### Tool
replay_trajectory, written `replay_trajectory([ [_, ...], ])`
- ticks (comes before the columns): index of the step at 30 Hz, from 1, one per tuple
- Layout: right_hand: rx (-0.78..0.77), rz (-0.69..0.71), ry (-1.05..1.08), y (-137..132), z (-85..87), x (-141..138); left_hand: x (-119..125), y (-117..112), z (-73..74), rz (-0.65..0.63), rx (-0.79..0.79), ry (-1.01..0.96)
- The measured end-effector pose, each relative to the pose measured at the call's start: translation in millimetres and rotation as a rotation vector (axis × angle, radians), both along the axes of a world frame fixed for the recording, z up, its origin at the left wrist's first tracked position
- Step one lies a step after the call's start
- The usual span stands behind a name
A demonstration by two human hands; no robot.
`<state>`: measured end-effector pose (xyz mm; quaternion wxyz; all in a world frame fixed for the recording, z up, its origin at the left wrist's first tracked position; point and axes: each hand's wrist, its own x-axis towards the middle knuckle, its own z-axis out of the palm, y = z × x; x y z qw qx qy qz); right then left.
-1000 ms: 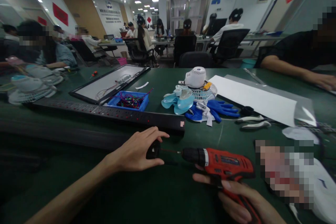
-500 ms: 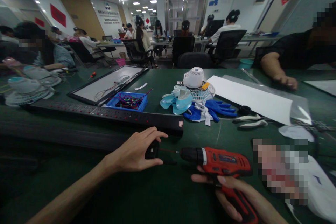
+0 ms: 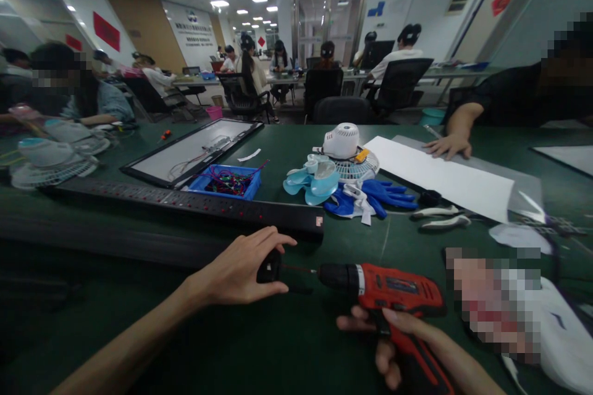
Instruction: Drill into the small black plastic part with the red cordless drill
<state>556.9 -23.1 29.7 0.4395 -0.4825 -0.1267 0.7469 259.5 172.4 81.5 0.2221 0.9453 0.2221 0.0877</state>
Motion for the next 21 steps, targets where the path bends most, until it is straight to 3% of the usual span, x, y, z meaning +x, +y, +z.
replay_trajectory([
  [14, 0.041, -0.06, 0.079, 0.1, -4.4, -0.9, 0.0, -1.5, 1.4, -0.001, 0.0, 0.0],
  [21, 0.093, 0.057, 0.287, 2.4, -8.1, -1.7, 0.0, 0.8, -0.3, -0.014, -0.01, -0.003],
])
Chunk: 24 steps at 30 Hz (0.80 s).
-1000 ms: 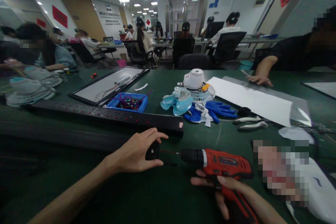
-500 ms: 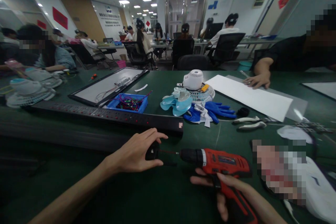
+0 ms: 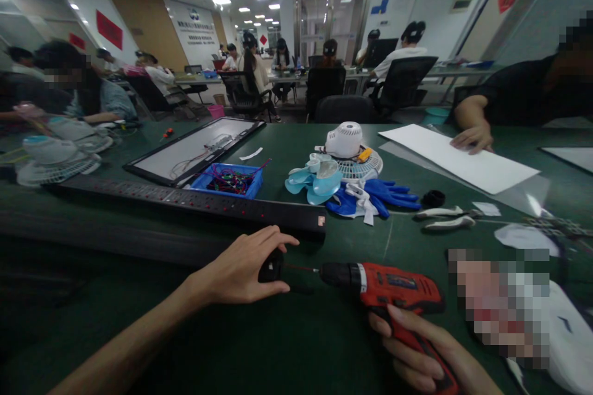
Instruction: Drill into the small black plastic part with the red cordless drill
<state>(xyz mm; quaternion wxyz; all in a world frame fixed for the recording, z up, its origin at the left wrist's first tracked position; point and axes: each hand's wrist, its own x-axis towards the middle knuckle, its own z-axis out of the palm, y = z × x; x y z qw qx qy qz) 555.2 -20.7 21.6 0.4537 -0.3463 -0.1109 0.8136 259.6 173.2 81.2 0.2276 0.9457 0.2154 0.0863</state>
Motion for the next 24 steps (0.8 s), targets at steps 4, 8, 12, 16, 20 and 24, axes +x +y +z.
replay_trajectory([
  [4, 0.011, 0.007, -0.03, -3.6, -1.3, -2.9, 0.2, -0.4, -0.2, 0.006, 0.008, 0.001],
  [8, 0.022, -0.003, -0.101, -5.6, -0.1, -4.2, 0.4, -1.1, 0.3, 0.011, 0.016, 0.002],
  [12, 0.036, 0.022, -0.127, -5.4, -0.7, -3.3, 0.0, -1.1, 0.8, 0.006, 0.011, 0.009],
  [16, 0.03, -0.002, -0.102, -6.7, -2.5, -2.7, -0.4, -0.9, 0.7, 0.007, 0.01, 0.01],
  [20, 0.029, -0.013, -0.09, -6.8, -2.2, -3.7, -0.2, -1.1, 1.1, 0.009, 0.012, 0.019],
  [24, 0.027, -0.025, -0.075, -5.5, -1.3, -4.9, 0.1, -0.7, 1.6, 0.009, 0.012, 0.017],
])
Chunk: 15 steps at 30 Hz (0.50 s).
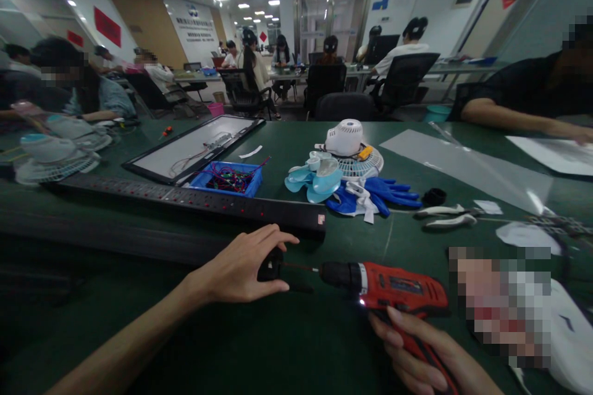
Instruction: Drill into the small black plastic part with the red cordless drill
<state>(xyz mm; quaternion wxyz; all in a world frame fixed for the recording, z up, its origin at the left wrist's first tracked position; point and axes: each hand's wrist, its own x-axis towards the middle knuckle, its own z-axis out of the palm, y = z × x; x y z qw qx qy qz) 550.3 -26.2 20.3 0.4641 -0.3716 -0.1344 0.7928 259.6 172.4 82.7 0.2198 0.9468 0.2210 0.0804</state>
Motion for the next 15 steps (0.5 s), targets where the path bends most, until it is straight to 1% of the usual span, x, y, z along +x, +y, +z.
replay_trajectory([
  [5, -0.023, 0.004, -0.008, -1.2, -4.0, 3.1, -0.5, 0.5, -2.0, -0.004, 0.007, -0.01],
  [9, 0.01, 0.033, -0.042, -1.5, -8.4, 5.9, -0.2, 0.2, -3.8, 0.004, 0.015, -0.004],
  [15, 0.009, 0.0, -0.02, -0.5, -5.4, 1.8, -0.3, 0.2, -2.4, 0.001, 0.0, 0.003],
])
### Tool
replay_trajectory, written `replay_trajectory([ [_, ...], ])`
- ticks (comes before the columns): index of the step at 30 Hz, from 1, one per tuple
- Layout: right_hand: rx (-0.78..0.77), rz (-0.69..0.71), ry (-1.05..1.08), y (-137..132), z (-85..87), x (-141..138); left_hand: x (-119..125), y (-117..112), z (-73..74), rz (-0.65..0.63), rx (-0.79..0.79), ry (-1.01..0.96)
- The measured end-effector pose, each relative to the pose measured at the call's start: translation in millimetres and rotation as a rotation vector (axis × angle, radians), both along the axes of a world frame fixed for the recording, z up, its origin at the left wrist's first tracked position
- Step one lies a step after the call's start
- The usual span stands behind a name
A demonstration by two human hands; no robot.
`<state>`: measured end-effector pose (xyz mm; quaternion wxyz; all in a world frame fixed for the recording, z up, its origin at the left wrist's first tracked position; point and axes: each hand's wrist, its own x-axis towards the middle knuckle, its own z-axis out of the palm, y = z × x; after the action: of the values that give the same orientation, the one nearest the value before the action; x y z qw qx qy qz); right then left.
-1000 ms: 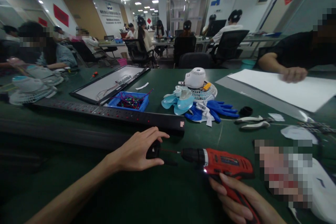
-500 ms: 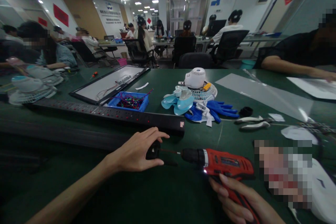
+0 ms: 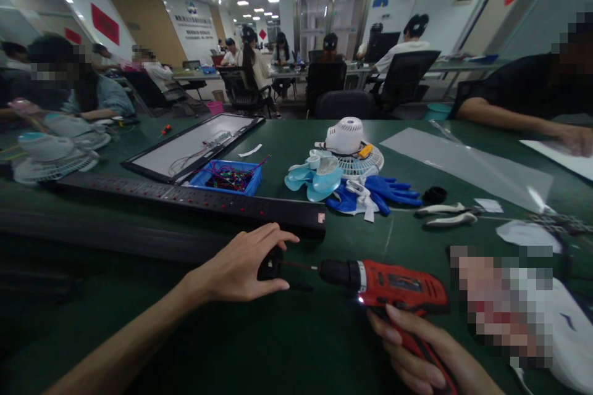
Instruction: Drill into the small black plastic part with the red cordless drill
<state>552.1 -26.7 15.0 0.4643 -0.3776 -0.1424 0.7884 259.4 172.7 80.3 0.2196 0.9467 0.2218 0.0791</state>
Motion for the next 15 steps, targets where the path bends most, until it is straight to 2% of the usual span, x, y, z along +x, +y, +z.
replay_trajectory([
  [8, 0.046, 0.052, 0.034, 2.9, -2.0, 3.7, -0.5, 0.0, -0.4, 0.0, -0.007, -0.002],
  [12, 0.06, 0.092, -0.015, 2.6, -0.7, 1.4, -1.0, 1.6, 0.7, -0.007, -0.006, -0.005],
  [15, 0.055, 0.05, -0.019, 3.3, -0.7, -0.9, -0.5, 2.5, 1.8, -0.003, 0.004, -0.008],
])
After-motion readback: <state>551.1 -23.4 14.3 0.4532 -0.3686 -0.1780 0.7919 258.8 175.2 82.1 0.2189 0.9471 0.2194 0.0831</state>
